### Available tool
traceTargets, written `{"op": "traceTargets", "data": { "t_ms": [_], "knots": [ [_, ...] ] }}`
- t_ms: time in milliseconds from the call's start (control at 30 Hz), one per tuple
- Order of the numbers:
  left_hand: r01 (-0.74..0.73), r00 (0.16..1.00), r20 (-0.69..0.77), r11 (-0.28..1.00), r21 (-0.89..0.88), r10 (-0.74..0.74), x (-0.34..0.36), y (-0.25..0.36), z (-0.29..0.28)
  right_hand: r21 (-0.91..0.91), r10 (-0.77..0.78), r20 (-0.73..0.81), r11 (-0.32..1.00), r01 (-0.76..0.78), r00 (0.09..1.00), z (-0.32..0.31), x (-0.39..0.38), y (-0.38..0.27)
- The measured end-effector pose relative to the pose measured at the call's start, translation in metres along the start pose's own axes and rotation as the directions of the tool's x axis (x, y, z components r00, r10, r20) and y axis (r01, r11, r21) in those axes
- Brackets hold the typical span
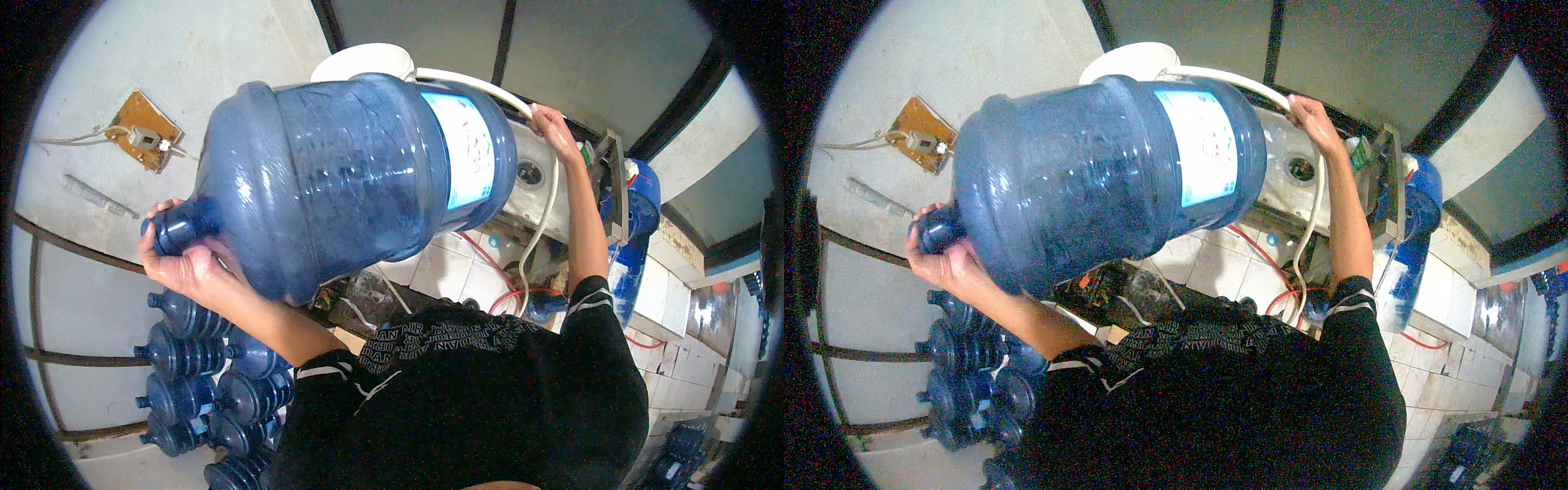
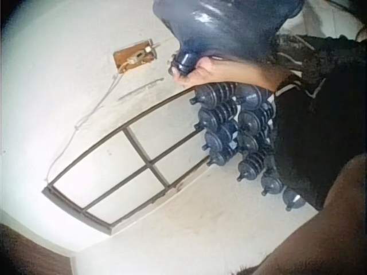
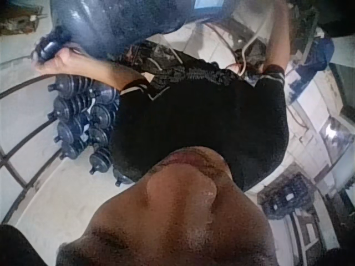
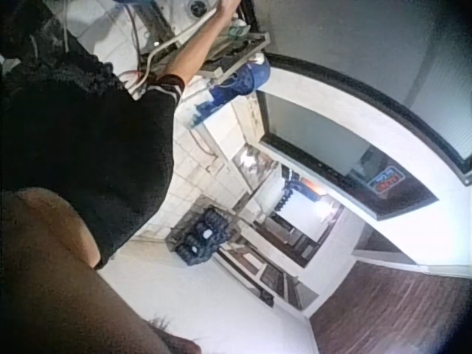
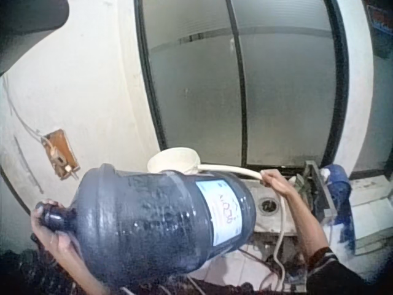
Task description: The person cleans the exterior of a blue plastic water jug with a soapy sponge and then fills it with water from a hose at a filling station.
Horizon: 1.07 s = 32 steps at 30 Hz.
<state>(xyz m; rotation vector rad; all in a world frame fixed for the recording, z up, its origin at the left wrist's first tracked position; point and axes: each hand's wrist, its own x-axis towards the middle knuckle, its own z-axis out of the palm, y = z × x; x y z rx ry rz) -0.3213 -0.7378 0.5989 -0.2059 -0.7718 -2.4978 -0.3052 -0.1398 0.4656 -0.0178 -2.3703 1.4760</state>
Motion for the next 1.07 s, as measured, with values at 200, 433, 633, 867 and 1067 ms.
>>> {"op": "traceTargets", "data": {
  "t_ms": [200, 433, 633, 867, 1067],
  "knots": [
    [-0.061, 0.995, -0.076, 0.994, 0.090, 0.068, 0.021, 0.011, -0.008, -0.046, 0.019, -0.089, 0.999, -0.023, 0.996, 0.002, 0.007, 0.031],
    [-0.014, 0.990, -0.140, 1.000, -0.016, 0.012, 0.028, 0.026, 0.000, 0.035, 0.072, -0.006, 0.997, -0.072, 0.997, 0.015, -0.005, 0.041],
    [-0.064, 0.979, -0.197, 0.994, -0.086, 0.046, 0.053, 0.027, -0.008, -0.008, 0.105, -0.016, 0.994, -0.106, 0.994, 0.032, -0.033, 0.036],
    [-0.115, 0.935, -0.330, 0.991, 0.062, 0.129, 0.058, 0.018, 0.008, -0.069, 0.164, -0.020, 0.984, -0.165, 0.986, 0.039, -0.065, 0.043],
    [-0.129, 0.915, -0.367, 0.983, 0.131, 0.169, 0.073, 0.013, 0.009, -0.103, 0.168, 0.013, 0.981, -0.166, 0.986, 0.046, -0.087, 0.043]
  ]
}}
